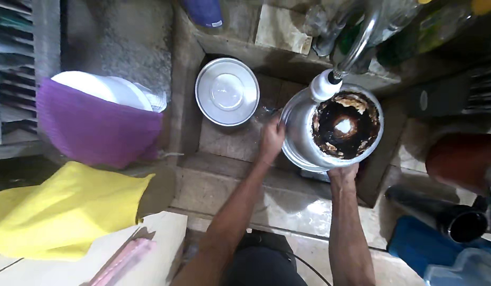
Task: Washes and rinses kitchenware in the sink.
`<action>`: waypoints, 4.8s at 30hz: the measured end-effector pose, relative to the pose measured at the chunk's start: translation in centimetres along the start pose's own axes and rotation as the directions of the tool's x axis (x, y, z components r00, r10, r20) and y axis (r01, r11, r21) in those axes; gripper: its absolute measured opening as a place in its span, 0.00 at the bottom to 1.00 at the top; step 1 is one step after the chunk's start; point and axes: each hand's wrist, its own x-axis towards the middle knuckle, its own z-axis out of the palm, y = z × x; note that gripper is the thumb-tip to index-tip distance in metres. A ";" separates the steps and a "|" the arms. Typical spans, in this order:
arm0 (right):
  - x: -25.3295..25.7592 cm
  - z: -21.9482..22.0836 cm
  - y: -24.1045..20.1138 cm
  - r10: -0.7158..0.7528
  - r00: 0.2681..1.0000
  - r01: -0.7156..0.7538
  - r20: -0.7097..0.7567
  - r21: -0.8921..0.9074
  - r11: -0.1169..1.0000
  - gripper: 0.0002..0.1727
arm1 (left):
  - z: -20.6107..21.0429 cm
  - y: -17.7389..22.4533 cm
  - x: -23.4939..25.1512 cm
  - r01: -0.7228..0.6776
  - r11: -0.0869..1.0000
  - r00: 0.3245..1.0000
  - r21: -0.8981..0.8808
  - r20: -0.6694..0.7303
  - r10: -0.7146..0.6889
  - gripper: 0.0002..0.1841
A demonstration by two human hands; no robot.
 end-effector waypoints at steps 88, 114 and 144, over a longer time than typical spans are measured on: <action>0.5 2.0 0.3 0.026 0.997 -0.031 0.079 0.074 0.997 0.24 | -1.7 1.8 8.3 -0.159 0.986 0.965 0.056 0.222 0.143 0.21; 1.0 1.2 2.9 0.088 0.990 -0.097 0.111 0.070 0.993 0.29 | -1.9 -2.8 0.0 0.083 0.993 0.987 -0.084 0.142 -0.070 0.24; 0.0 0.6 2.5 0.002 0.998 -0.005 0.066 0.047 0.999 0.23 | 1.9 -3.9 -2.9 0.162 0.981 0.986 -0.109 0.052 -0.157 0.37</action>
